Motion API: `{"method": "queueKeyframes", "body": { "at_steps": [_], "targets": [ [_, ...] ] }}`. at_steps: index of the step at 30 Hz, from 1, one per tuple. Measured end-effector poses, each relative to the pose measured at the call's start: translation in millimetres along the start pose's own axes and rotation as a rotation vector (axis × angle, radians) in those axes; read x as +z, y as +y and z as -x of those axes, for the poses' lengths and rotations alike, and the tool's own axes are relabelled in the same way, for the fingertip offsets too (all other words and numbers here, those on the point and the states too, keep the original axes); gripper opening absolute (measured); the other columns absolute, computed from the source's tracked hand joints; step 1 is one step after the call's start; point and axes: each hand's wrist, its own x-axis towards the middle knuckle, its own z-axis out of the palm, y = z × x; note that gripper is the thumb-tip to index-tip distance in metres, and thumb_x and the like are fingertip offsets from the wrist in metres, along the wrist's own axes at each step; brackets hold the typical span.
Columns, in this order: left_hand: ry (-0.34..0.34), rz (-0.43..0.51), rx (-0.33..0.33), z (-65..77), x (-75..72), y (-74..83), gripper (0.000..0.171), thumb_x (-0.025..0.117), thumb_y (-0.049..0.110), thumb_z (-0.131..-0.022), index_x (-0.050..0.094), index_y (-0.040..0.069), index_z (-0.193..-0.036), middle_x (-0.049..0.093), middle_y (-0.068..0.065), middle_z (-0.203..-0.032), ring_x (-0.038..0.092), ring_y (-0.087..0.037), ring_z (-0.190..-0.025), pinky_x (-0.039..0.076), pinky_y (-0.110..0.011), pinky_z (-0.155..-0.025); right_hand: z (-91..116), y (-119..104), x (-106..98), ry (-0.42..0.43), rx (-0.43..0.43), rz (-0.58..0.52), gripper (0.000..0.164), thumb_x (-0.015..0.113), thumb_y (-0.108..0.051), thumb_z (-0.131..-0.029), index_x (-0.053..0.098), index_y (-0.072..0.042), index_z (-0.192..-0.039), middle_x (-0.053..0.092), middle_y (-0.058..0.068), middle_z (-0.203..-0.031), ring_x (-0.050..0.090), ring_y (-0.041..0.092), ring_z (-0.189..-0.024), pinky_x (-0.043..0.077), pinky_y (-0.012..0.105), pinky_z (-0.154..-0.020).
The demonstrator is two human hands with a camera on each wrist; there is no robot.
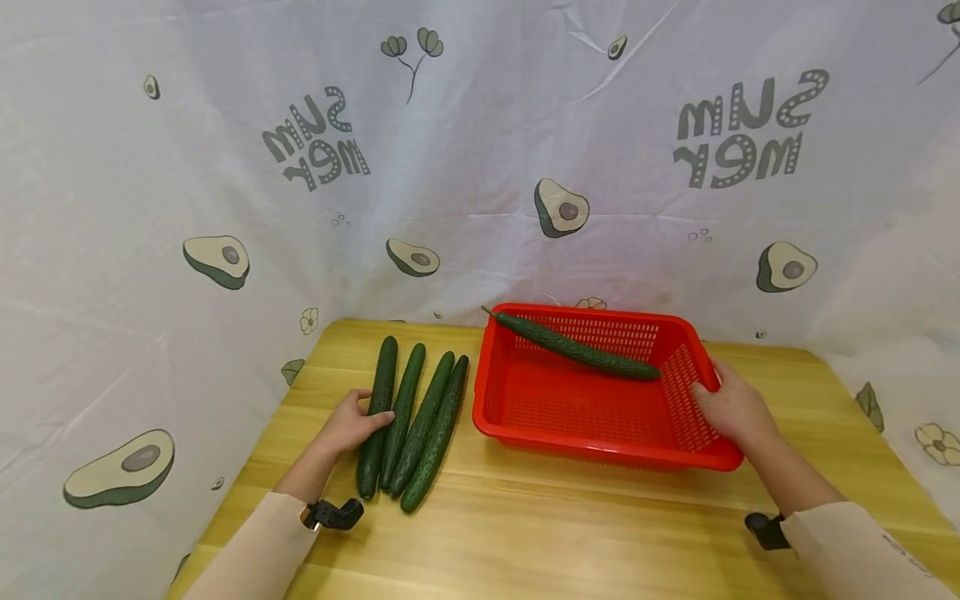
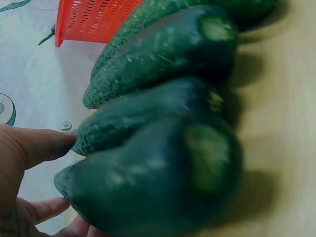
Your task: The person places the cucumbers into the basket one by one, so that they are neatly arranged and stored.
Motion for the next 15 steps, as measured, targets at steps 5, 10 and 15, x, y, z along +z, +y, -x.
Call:
{"method": "queueKeyframes", "body": {
  "at_steps": [5, 10, 15],
  "targets": [
    [-0.025, -0.021, -0.026, 3.3, -0.4, -6.0, 0.076, 0.067, 0.029, -0.098, 0.03, -0.008, -0.153, 0.05, -0.04, -0.138, 0.059, -0.051, -0.12, 0.051, -0.057, -0.096, -0.5, -0.2, -1.0, 0.002, 0.001, 0.001, 0.072, 0.04, -0.027, -0.107, 0.004, 0.004, -0.161, 0.049, 0.039, -0.128, 0.069, 0.021, -0.075, 0.062, 0.039, -0.062],
    [-0.023, -0.045, -0.031, 8.0, -2.9, -9.7, 0.07, 0.061, 0.026, -0.101, 0.03, -0.007, -0.154, 0.05, -0.04, -0.138, 0.058, -0.051, -0.12, 0.051, -0.058, -0.096, -0.5, -0.5, -1.8, 0.0, -0.003, -0.006, 0.072, 0.04, -0.027, -0.107, 0.004, 0.005, -0.161, 0.048, 0.04, -0.13, 0.069, 0.022, -0.076, 0.063, 0.039, -0.062],
    [-0.006, -0.088, -0.036, 14.6, -5.0, -11.5, 0.063, 0.049, 0.024, -0.105, 0.027, -0.007, -0.155, 0.046, -0.04, -0.144, 0.054, -0.053, -0.126, 0.05, -0.06, -0.098, 0.0, 0.6, -0.7, -0.008, 0.002, -0.022, 0.072, 0.041, -0.026, -0.107, 0.004, 0.004, -0.161, 0.048, 0.04, -0.13, 0.069, 0.02, -0.073, 0.063, 0.04, -0.062]
  ]
}}
